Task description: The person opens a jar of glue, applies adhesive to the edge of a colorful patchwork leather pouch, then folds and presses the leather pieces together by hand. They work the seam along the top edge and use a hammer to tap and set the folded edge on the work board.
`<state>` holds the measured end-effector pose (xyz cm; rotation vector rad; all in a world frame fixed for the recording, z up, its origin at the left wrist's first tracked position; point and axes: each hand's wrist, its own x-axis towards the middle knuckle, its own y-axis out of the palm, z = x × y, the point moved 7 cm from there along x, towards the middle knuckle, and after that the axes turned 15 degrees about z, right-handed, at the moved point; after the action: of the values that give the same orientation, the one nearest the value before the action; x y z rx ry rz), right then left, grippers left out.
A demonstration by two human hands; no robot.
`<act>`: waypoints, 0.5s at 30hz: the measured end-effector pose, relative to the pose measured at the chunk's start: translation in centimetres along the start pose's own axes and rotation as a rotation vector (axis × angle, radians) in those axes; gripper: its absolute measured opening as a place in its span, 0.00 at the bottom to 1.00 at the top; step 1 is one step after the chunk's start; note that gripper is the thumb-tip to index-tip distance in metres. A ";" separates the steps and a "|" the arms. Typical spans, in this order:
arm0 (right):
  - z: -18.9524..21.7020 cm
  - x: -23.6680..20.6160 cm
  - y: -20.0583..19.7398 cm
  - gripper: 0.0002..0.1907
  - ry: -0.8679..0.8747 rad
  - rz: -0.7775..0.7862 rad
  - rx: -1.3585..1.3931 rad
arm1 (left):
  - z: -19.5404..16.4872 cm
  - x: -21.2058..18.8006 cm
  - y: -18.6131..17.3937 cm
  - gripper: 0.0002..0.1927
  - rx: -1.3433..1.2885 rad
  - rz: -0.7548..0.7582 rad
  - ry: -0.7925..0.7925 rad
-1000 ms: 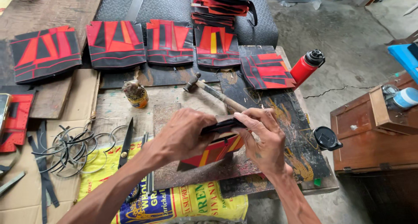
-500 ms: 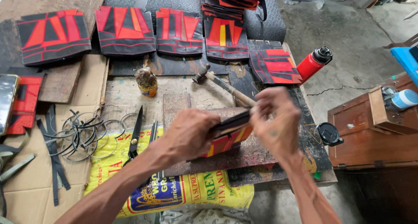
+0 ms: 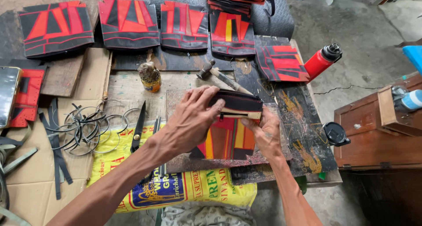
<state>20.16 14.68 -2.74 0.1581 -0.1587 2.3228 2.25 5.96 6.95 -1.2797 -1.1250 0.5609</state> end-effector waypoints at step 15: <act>1.9 0.4 2.0 0.23 -0.054 -0.130 0.051 | 0.9 2.6 1.0 0.27 -0.115 -0.065 0.000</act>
<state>18.53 13.31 -0.96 0.2502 -0.1128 2.1954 2.69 8.82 6.82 -1.3362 -1.2091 0.4535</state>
